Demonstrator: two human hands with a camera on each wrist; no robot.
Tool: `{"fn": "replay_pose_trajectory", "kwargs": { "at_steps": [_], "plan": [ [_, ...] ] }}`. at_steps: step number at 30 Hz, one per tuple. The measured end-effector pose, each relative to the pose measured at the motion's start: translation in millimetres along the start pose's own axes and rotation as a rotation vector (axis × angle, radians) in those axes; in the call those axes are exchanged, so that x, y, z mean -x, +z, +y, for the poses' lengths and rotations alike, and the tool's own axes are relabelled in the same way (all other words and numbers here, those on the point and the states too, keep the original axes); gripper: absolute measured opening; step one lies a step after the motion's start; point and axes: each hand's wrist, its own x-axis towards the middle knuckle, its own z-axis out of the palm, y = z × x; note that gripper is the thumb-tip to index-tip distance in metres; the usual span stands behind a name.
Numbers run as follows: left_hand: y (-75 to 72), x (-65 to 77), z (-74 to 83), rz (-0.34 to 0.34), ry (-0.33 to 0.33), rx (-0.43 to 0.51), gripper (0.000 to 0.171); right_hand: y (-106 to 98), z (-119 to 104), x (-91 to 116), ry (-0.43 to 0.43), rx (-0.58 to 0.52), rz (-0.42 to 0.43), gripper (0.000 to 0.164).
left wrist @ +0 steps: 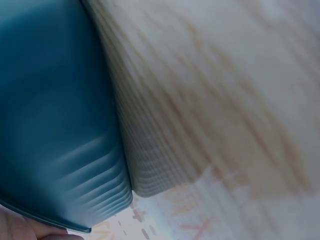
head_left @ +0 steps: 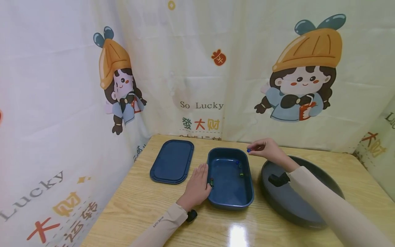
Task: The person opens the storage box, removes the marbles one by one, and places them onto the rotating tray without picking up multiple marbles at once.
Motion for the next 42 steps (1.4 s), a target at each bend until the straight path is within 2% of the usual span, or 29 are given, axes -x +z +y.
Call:
{"fn": "replay_pose_trajectory", "kwargs": {
  "at_steps": [7, 11, 18, 24, 31, 42],
  "plan": [
    [2.0, -2.4, -2.0, -0.001, -0.003, -0.002, 0.065, -20, 5, 23, 0.015, -0.028, 0.014, 0.026],
    [2.6, -4.3, -2.6, 0.013, 0.005, -0.007, 0.065, -30, 10, 38, 0.004, -0.003, 0.022, 0.026],
    [3.5, -5.6, -3.4, 0.026, 0.012, 0.002, 0.065, -43, 37, 66, 0.029, 0.033, -0.008, 0.027],
    [3.1, -6.2, -3.3, 0.019, 0.004, 0.001, 0.065, -56, 64, 85, 0.061, 0.113, 0.027, 0.022],
    [2.2, -4.7, -2.6, 0.003, -0.003, 0.006, 0.065, -71, 97, 98, 0.161, 0.182, 0.068, 0.031],
    [3.0, -3.8, -2.6, 0.008, 0.007, 0.004, 0.065, -79, 139, 105, 0.208, 0.269, 0.118, 0.031]
  ]
}}
